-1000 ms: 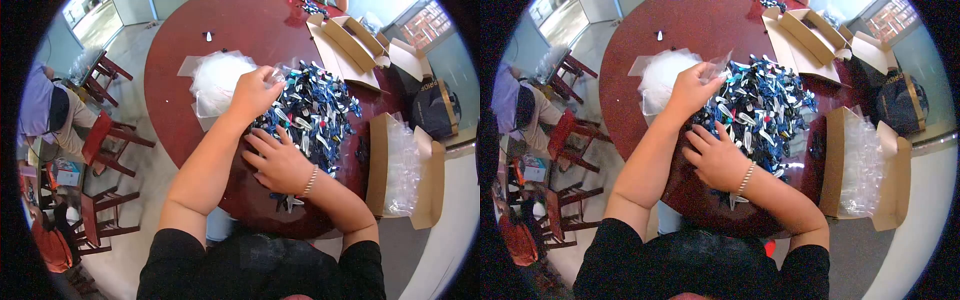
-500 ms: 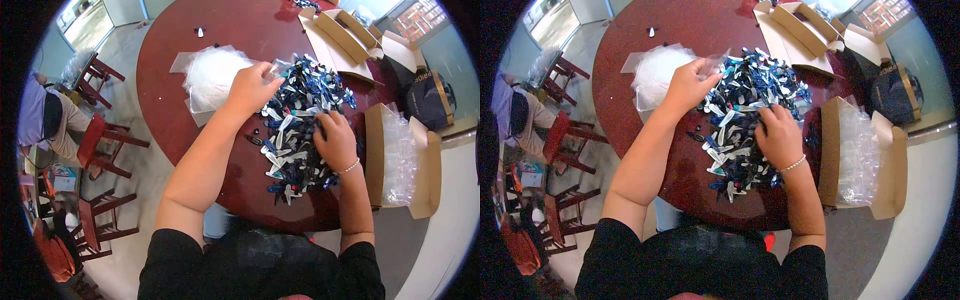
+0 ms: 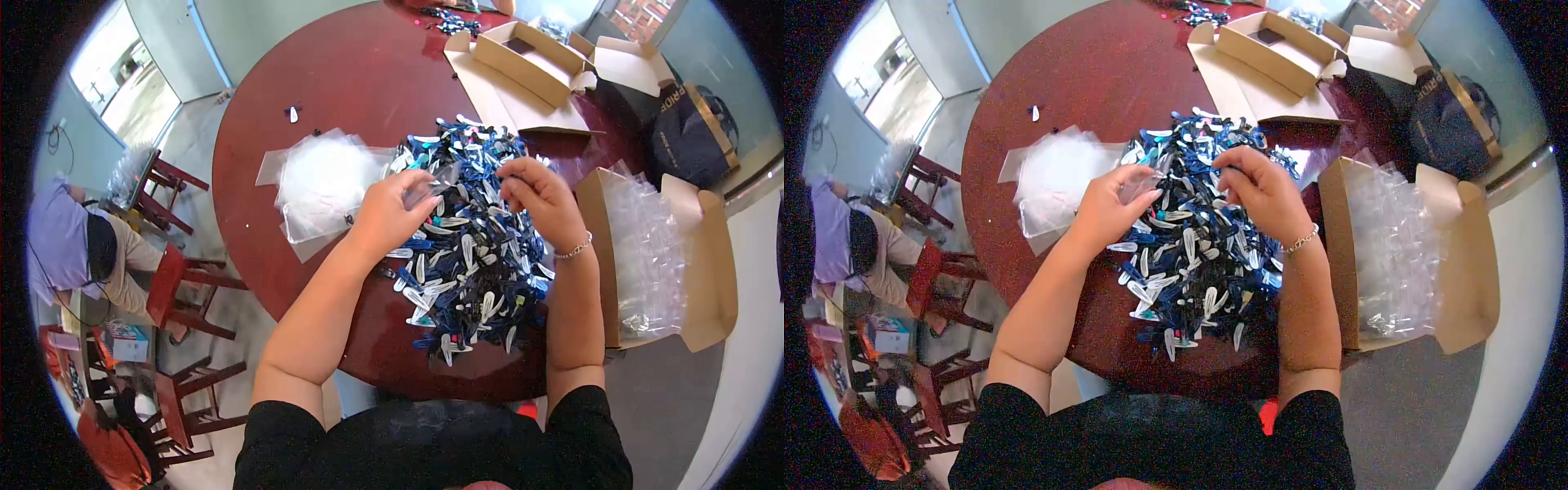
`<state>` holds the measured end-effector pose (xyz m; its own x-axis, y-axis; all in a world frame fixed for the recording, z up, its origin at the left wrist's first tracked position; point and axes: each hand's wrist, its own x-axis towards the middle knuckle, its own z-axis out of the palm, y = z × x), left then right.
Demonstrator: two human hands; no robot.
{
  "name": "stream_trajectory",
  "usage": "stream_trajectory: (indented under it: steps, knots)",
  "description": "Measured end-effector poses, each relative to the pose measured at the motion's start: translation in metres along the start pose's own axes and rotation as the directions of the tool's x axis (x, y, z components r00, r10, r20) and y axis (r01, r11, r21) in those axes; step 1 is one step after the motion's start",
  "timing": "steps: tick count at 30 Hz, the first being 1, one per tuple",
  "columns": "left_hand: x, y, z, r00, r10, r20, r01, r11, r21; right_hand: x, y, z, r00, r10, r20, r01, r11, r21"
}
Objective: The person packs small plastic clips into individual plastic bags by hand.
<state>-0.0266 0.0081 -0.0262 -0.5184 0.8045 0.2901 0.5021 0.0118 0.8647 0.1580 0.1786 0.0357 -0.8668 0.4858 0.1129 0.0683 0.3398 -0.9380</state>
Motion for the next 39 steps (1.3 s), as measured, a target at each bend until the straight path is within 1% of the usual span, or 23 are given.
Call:
stream_trajectory:
  steps: [1,2,3,4,9,10,11,12,14,17,18,20,21,22,24,25,27,29,31,33,36,38,39]
  knots:
    - [0.000,-0.001,0.001,1.000,0.001,0.012,-0.001,1.000,0.005,0.001,0.006,-0.001,0.998,0.009,0.057,-0.010,1.000,0.019]
    - [0.001,-0.002,0.001,1.000,-0.013,0.022,0.014,1.000,-0.017,0.001,0.009,-0.003,0.999,0.009,0.050,-0.011,1.000,0.025]
    - [0.001,-0.004,0.002,0.999,-0.028,0.030,0.029,0.999,-0.037,0.002,0.010,-0.003,0.996,0.024,0.086,-0.032,0.995,0.096]
    - [0.001,-0.004,0.003,0.999,0.050,-0.005,-0.050,0.999,-0.022,0.003,0.012,-0.004,0.992,0.036,0.125,-0.057,0.984,0.168]
    - [0.000,0.008,-0.002,0.998,0.063,0.013,-0.063,0.996,0.060,0.004,0.026,-0.005,0.991,0.044,0.127,-0.062,0.988,0.143]
    - [0.000,0.009,-0.002,0.998,0.065,0.014,-0.066,0.996,0.066,0.003,0.021,-0.005,0.991,-0.046,0.123,0.068,0.981,-0.183]
    - [0.000,0.009,-0.002,0.998,0.064,0.017,-0.066,0.996,0.067,0.002,0.017,-0.004,0.980,-0.132,0.147,0.188,0.852,-0.489]
    - [0.000,0.009,-0.002,0.998,0.062,0.023,-0.063,0.996,0.066,0.000,0.018,-0.002,0.981,-0.132,0.144,0.187,0.853,-0.487]
    - [0.000,0.009,-0.002,0.998,0.063,0.027,-0.065,0.996,0.065,-0.003,0.018,0.003,0.956,-0.277,0.093,0.269,0.712,-0.649]
    - [-0.001,0.008,-0.002,0.996,0.088,0.014,-0.089,0.994,0.067,-0.005,-0.001,0.014,0.921,-0.380,0.082,0.326,0.641,-0.695]
    - [-0.001,0.008,-0.002,0.995,0.101,0.012,-0.102,0.991,0.083,-0.004,0.001,0.017,0.919,-0.385,0.082,0.329,0.639,-0.695]
    - [-0.001,0.007,-0.002,0.993,0.116,0.011,-0.116,0.988,0.104,-0.001,0.017,0.024,0.861,-0.483,0.159,0.455,0.591,-0.666]
    - [-0.001,0.007,-0.002,0.994,0.112,0.017,-0.114,0.988,0.105,0.000,0.021,0.027,0.886,-0.423,0.190,0.432,0.605,-0.669]
    - [-0.001,0.007,-0.002,0.994,0.109,0.022,-0.111,0.988,0.106,-0.001,0.023,0.028,0.884,-0.427,0.190,0.435,0.604,-0.668]
    - [-0.001,0.009,-0.003,0.996,0.076,0.039,-0.080,0.990,0.118,-0.001,0.023,0.031,0.954,-0.271,0.127,0.284,0.683,-0.673]
    - [-0.001,0.009,-0.004,0.998,0.040,0.057,-0.047,0.991,0.127,-0.001,0.022,0.031,0.952,-0.277,0.128,0.289,0.682,-0.672]
    - [-0.001,0.006,-0.003,0.997,0.066,0.047,-0.071,0.989,0.133,0.000,0.022,0.028,0.964,-0.251,0.083,0.241,0.706,-0.666]
    - [-0.001,0.005,-0.001,0.977,0.215,-0.004,-0.209,0.955,0.211,0.000,0.021,0.026,0.957,-0.282,0.070,0.259,0.723,-0.641]
    - [-0.001,0.006,-0.002,0.981,0.194,-0.014,-0.186,0.955,0.230,-0.001,0.013,0.022,0.952,-0.303,0.034,0.267,0.776,-0.571]
    - [0.000,0.006,-0.003,0.958,0.287,0.003,-0.274,0.910,0.310,-0.005,-0.004,0.023,0.939,-0.343,0.001,0.287,0.785,-0.550]
    - [0.000,0.006,-0.001,0.949,0.313,0.035,-0.303,0.879,0.367,-0.010,-0.017,0.028,0.943,-0.327,-0.059,0.270,0.857,-0.439]
    - [-0.001,0.007,0.000,0.943,0.329,0.048,-0.322,0.870,0.374,-0.010,-0.017,0.035,0.851,-0.526,-0.001,0.472,0.765,-0.437]
    - [-0.001,0.008,0.000,0.937,0.345,0.059,-0.341,0.859,0.381,-0.014,-0.021,0.037,0.880,-0.474,0.014,0.434,0.793,-0.427]
